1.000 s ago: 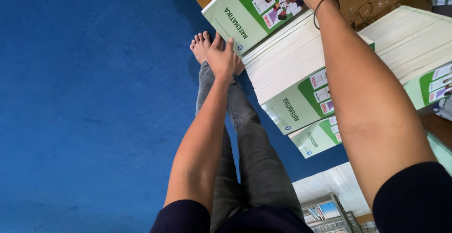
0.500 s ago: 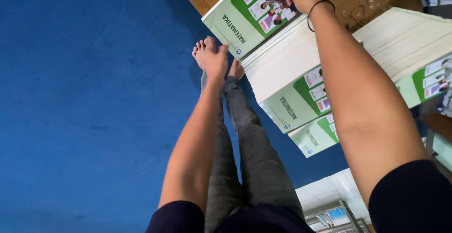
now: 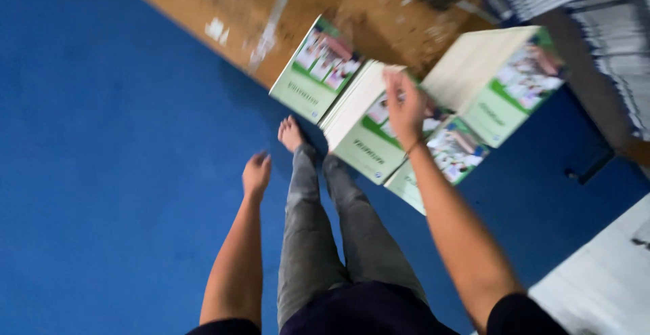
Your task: The person repeatedly takes green-covered books from a metal shelf and places them onto a stack on a wooden table. The person handles the books by hand, moving them from the shelf to the table in a repetitive cycle.
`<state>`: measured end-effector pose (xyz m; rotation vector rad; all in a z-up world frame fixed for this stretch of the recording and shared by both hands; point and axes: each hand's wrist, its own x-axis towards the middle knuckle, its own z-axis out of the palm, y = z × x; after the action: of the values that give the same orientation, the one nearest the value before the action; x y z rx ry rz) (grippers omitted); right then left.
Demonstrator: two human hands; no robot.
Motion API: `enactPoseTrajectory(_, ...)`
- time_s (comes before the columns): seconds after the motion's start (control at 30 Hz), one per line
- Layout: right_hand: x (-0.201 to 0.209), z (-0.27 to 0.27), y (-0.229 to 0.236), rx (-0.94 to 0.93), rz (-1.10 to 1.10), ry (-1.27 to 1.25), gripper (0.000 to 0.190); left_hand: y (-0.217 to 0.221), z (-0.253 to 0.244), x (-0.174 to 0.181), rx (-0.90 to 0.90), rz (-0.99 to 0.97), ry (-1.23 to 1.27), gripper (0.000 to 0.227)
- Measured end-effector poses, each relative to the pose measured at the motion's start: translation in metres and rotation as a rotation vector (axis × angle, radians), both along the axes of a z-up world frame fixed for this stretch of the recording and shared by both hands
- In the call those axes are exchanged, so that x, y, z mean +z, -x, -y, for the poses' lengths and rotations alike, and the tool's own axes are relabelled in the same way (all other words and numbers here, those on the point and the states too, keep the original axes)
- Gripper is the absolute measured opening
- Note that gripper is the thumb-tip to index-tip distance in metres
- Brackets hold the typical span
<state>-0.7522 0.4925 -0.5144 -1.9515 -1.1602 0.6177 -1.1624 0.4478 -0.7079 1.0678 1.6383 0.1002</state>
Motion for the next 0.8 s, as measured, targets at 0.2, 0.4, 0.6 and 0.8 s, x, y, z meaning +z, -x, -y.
enactPoseTrajectory(0.2, 0.058, 0.170, 0.007, -0.263, 0.012, 0.168, 0.029, 0.033, 0.014, 0.071, -0.332, -0.186, -0.119, 0.046)
enactPoseTrajectory(0.4, 0.077, 0.321, -0.008, -0.429, -0.116, 0.090, 0.029, -0.026, 0.015, 0.156, -0.416, -0.201, -0.061, 0.044)
enactPoseTrajectory(0.6, 0.082, 0.485, -0.033, -0.618, -0.262, 0.053, 0.030, -0.125, 0.072, 0.189, -0.358, -0.060, -0.010, 0.041)
enactPoseTrajectory(0.8, 0.052, 0.653, -0.061, -0.878, -0.388, 0.050, 0.031, -0.270, 0.173, 0.210, -0.459, 0.012, -0.060, 0.038)
